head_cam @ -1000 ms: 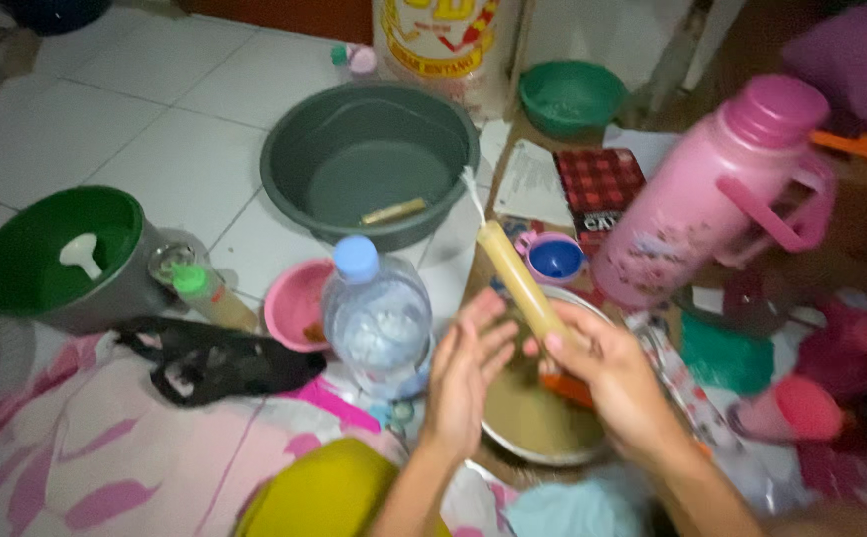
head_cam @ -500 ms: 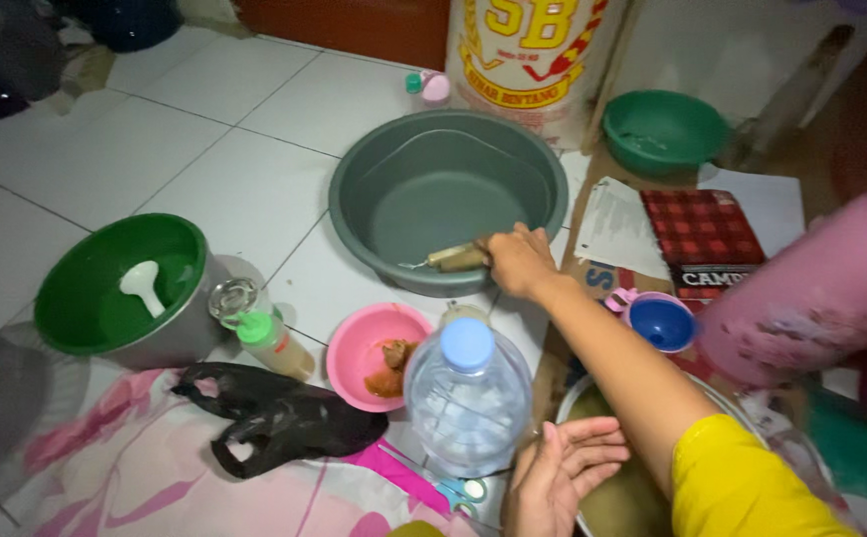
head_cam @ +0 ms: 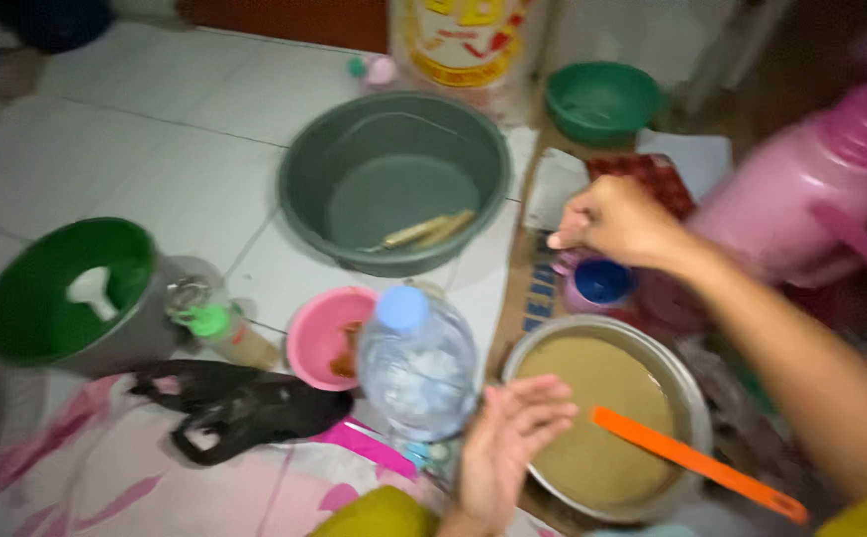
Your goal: The person pours a liquid mixture from a pot into small plastic pouches using a funnel and a ladle, then ties each pouch shut.
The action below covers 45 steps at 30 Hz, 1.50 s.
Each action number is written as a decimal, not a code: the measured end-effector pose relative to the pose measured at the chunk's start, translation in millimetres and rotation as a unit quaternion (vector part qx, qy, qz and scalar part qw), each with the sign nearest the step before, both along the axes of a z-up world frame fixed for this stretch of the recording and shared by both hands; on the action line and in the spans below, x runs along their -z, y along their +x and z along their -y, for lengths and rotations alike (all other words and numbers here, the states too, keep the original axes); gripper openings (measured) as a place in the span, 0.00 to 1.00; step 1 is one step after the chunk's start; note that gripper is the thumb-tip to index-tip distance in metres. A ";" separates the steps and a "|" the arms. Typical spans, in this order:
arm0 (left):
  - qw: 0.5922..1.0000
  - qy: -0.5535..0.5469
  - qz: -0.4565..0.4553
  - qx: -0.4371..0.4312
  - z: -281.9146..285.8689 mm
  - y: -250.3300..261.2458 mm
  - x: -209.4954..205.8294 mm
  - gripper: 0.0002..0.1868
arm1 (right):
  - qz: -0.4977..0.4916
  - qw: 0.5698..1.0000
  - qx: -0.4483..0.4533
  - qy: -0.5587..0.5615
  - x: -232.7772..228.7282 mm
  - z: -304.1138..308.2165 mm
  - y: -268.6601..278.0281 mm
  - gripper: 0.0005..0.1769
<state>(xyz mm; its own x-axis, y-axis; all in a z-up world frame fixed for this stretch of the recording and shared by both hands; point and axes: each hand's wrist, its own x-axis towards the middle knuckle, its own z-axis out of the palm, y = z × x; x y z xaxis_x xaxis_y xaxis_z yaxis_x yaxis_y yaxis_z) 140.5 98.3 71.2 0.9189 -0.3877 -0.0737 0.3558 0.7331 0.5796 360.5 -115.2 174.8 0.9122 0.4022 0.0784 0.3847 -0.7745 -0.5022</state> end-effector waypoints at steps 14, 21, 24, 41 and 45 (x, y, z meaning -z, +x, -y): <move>0.995 0.038 0.035 -0.090 38.7 -27.3 -44.3 0.35 | -0.315 0.937 0.153 -0.010 181.2 239.5 -224.5 0.11; 0.995 0.019 0.032 -0.087 67.0 -60.6 -47.1 0.34 | -0.349 0.895 0.101 -0.258 193.0 199.7 -238.5 0.28; 0.995 0.007 0.025 -0.094 73.8 -71.7 -41.7 0.34 | -0.327 0.900 0.064 -0.282 204.6 199.3 -235.7 0.28; 0.997 0.060 -0.036 -0.033 74.7 -97.9 -24.9 0.31 | -0.294 0.925 0.099 -0.221 209.0 222.9 -237.6 0.08; 0.994 0.108 -0.028 0.001 82.0 -103.8 -15.3 0.27 | -0.276 0.954 0.119 -0.004 176.6 220.7 -272.5 0.07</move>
<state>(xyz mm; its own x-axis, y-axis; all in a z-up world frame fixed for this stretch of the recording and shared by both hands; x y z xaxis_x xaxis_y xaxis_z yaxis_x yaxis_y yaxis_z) 36.7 16.3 86.6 0.9105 -0.3588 -0.2056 0.3924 0.5931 0.7030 88.0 -335.9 -1.8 0.8791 0.1773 -0.4424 -0.1242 -0.8110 -0.5717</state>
